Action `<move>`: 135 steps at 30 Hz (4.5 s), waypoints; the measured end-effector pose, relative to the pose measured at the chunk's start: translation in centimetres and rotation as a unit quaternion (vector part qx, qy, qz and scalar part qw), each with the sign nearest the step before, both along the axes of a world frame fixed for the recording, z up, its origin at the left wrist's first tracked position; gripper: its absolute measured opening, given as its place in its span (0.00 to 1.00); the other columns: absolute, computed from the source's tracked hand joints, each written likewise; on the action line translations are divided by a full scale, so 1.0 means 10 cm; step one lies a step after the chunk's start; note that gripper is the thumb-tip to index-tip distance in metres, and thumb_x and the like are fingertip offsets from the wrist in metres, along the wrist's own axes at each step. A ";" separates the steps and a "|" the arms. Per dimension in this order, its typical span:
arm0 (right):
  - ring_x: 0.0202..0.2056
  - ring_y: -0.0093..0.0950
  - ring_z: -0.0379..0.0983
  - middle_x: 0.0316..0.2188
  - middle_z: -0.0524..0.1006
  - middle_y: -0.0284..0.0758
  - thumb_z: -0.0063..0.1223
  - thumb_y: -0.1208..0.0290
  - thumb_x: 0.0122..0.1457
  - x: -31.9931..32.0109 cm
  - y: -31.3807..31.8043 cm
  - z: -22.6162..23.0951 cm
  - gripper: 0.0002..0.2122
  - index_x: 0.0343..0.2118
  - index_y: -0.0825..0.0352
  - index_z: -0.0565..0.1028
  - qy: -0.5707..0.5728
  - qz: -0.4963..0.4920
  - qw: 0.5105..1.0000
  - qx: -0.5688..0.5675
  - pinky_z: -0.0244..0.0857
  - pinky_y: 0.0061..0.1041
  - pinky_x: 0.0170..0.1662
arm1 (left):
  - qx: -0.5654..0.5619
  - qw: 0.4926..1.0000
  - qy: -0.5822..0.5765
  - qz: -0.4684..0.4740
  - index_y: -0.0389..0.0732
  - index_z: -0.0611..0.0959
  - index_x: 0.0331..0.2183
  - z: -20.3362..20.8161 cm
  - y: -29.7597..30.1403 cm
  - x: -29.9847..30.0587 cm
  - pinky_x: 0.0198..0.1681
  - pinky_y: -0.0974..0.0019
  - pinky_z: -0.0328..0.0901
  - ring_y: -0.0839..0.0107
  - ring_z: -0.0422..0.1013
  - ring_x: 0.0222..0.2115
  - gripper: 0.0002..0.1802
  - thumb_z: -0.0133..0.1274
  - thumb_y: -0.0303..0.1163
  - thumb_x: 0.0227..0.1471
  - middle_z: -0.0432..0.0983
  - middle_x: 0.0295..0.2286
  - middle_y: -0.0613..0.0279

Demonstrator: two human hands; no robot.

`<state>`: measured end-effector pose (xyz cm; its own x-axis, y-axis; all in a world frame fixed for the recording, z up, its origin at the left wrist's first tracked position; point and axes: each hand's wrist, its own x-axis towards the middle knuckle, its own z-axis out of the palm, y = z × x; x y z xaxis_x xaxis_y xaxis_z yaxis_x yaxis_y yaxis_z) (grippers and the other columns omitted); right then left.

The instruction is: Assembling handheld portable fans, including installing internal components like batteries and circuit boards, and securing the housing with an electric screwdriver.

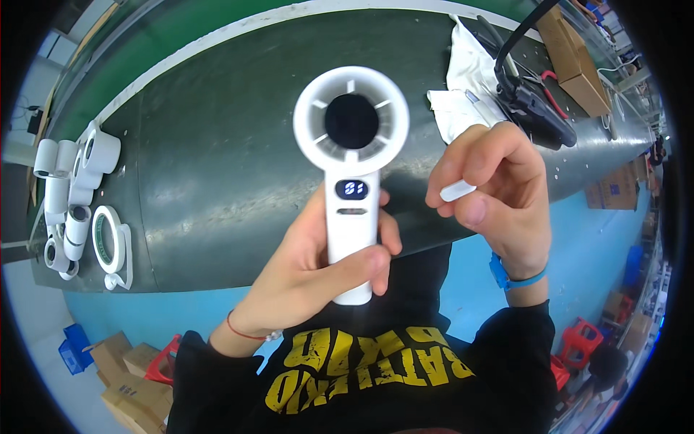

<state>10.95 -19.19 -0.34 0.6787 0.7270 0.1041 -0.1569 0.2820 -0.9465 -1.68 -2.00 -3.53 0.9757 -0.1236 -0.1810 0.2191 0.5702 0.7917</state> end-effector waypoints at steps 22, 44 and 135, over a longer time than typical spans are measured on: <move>0.32 0.27 0.72 0.36 0.74 0.41 0.51 0.92 0.45 -0.03 0.20 -0.08 0.14 0.35 0.73 0.78 -0.515 -0.019 0.839 -0.172 0.66 0.22 0.36 | 0.068 0.993 -0.082 0.045 0.38 0.49 0.62 -0.25 -0.12 0.12 0.39 0.66 0.68 0.71 0.71 0.37 0.41 0.52 0.24 0.53 0.67 0.42 0.57; 0.36 0.23 0.73 0.34 0.74 0.36 0.58 0.82 0.52 -0.15 0.17 -0.13 0.08 0.36 0.73 0.73 -0.183 -0.038 0.969 -0.163 0.67 0.21 0.42 | 0.101 0.990 -0.078 0.062 0.33 0.57 0.57 -0.18 -0.13 0.12 0.35 0.71 0.63 0.76 0.68 0.31 0.30 0.41 0.43 0.61 0.67 0.41 0.55; 0.16 0.17 0.63 0.17 0.68 0.26 0.42 0.38 0.61 -0.48 -0.43 -0.47 0.27 0.45 0.61 0.69 0.164 0.043 0.967 0.188 0.55 0.15 0.22 | 0.290 0.948 -0.122 0.054 0.35 0.64 0.59 0.03 0.03 0.12 0.51 0.67 0.62 0.68 0.69 0.49 0.29 0.49 0.24 0.56 0.69 0.51 0.54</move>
<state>6.19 -23.48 -5.09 0.6588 0.7349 0.1607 -0.4699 0.5688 -0.6750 -0.52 -1.74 -3.25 0.9985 0.0304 0.0453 -0.0463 0.0328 0.9984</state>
